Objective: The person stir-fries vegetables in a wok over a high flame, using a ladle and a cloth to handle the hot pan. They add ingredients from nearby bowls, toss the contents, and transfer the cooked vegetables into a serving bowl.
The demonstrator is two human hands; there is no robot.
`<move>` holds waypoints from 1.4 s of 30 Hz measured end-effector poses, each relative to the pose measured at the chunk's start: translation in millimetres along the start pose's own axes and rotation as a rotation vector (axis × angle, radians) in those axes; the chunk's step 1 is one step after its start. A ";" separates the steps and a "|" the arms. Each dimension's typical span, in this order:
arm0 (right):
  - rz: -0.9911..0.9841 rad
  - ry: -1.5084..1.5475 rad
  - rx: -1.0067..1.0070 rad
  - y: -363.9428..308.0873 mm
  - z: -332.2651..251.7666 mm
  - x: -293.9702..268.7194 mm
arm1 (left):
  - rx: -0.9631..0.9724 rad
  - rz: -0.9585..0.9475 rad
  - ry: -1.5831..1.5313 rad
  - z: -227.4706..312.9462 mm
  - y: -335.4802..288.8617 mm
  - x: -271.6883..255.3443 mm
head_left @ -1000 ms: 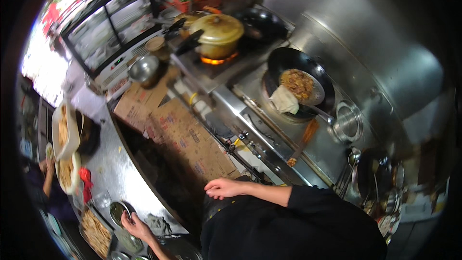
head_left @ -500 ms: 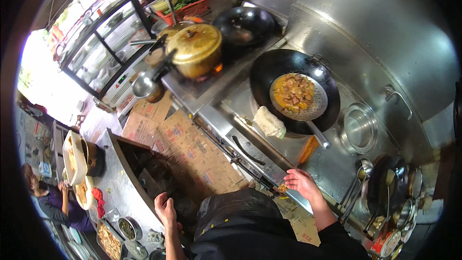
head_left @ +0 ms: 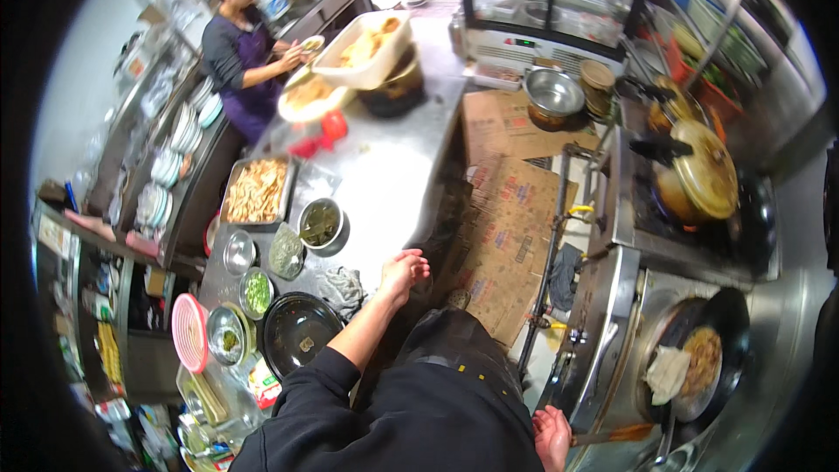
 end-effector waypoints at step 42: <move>0.343 0.812 -0.101 -63.0 -102.8 -247.6 | 0.378 -0.601 0.248 77.3 5.4 157.4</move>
Point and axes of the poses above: each hand's wrist, its own y-axis towards the middle knuckle, its own x-axis out of the palm, z = x × y, the point moved 8 cm from there along y, towards the middle knuckle, and after that the axes turned 3 degrees about -z, right-handed, at the moved point
